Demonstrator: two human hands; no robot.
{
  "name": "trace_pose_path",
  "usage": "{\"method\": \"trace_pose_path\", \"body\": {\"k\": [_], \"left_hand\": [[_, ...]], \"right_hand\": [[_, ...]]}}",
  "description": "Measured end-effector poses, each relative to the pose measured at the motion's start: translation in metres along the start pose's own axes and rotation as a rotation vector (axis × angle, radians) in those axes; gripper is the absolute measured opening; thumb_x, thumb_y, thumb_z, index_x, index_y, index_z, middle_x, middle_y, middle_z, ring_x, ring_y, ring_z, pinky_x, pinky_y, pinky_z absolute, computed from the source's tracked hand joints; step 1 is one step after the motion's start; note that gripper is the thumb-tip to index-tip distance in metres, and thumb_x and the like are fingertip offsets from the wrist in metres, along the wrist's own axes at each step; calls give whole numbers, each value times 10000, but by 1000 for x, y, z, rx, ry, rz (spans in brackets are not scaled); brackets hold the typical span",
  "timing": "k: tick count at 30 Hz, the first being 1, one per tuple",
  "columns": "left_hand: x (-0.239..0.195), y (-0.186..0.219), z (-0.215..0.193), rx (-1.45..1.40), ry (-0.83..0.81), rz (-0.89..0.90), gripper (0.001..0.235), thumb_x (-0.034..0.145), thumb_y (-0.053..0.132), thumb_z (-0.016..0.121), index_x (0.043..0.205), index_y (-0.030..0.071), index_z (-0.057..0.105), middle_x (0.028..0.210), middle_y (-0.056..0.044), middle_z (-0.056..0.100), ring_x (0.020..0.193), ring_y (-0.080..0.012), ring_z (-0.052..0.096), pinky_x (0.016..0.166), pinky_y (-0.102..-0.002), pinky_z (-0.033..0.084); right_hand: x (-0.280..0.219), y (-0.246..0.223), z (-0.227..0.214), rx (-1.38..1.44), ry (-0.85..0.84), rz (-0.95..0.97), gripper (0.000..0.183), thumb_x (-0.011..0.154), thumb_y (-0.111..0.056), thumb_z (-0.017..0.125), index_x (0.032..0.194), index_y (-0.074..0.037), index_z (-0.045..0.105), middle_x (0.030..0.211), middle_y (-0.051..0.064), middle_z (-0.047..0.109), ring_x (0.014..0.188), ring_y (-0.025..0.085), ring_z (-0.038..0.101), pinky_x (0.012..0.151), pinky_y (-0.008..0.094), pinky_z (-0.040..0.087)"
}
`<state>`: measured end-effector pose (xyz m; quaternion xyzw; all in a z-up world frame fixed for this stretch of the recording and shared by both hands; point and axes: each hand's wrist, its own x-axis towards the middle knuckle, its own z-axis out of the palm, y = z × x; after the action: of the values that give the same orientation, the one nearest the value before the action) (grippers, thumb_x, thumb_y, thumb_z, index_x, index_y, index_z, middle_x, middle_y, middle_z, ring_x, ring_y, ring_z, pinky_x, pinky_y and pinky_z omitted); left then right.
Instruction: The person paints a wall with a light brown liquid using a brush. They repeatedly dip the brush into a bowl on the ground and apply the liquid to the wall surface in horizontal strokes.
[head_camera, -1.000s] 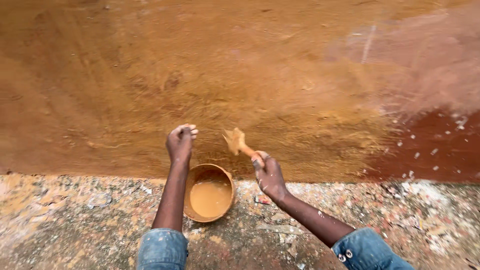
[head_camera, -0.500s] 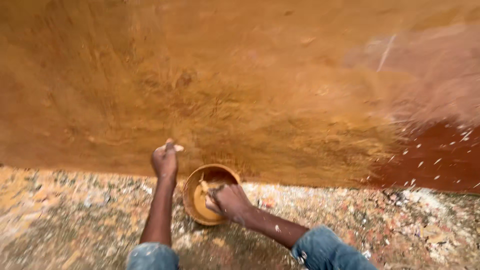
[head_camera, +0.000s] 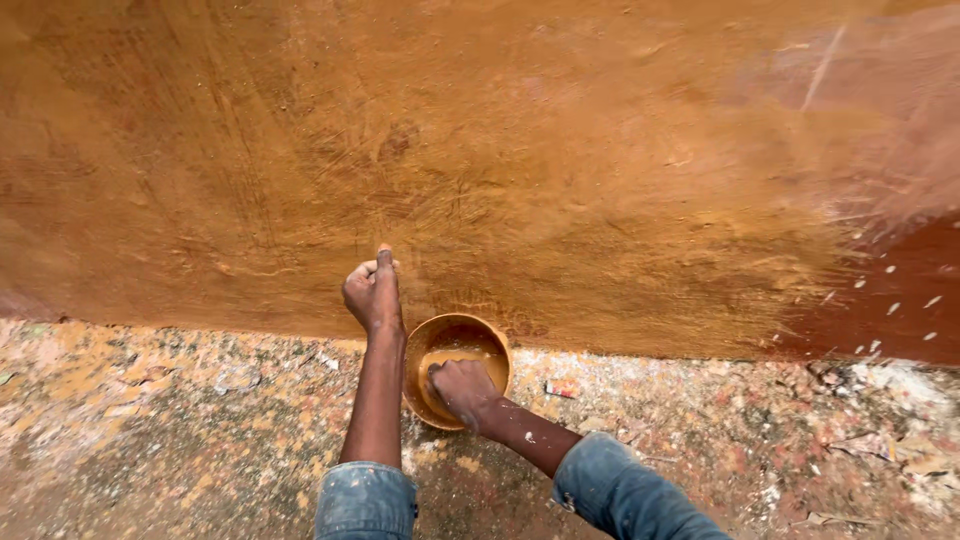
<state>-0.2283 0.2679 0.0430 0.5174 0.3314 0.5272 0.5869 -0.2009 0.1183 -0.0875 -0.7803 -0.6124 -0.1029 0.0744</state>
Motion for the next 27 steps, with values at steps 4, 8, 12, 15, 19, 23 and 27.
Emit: {"method": "trace_pose_path", "body": {"k": [4,8,12,15,19,23,27], "left_hand": [[-6,31,8,-51,11,-103,290,926,199,727,686,93,604,504,68,444,427,-55,315,442,-281,270],[-7,63,23,-258,-37,-143,223,949,163,672,744,113,600,512,62,390,413,-54,272,411,-270,225],[-23,77,48,-358,-106,-122,201,987,175,619,806,91,645,514,68,417,394,-41,313,376,-256,239],[-43,76,69,-438,-163,-128,220,999,174,629,806,69,633,512,59,408,397,-39,309,374,-255,197],[-69,68,102,-340,-176,-195,178,985,164,617,830,79,640,517,61,429,396,-40,305,369,-259,211],[-86,52,128,-373,-222,-207,211,996,176,626,821,58,621,523,62,418,399,-36,305,376,-256,205],[-96,35,149,-363,-277,-217,182,988,158,628,834,61,623,535,66,406,407,-30,299,385,-257,205]], "right_hand": [[-16,0,-73,294,-148,239,315,1121,-263,435,1103,-57,673,727,115,668,535,160,620,419,319,554],[-35,27,-135,348,-92,345,299,1069,-278,442,1214,-145,667,688,102,667,480,144,587,358,301,517],[-67,81,-161,556,298,441,308,1044,-291,554,1230,-120,730,639,94,698,481,77,589,425,228,456],[-88,132,-156,816,436,728,290,1027,-225,548,1258,-112,679,751,66,718,496,104,575,379,264,472],[-121,212,-132,953,828,797,261,1012,-118,620,1247,-19,676,878,82,695,624,90,601,468,225,493],[-181,286,-109,774,1020,851,287,973,-33,650,1255,12,639,991,91,710,768,74,670,615,183,574],[-244,339,-112,910,1156,994,248,971,29,591,1213,5,637,1062,120,676,754,120,617,566,207,526]]}}
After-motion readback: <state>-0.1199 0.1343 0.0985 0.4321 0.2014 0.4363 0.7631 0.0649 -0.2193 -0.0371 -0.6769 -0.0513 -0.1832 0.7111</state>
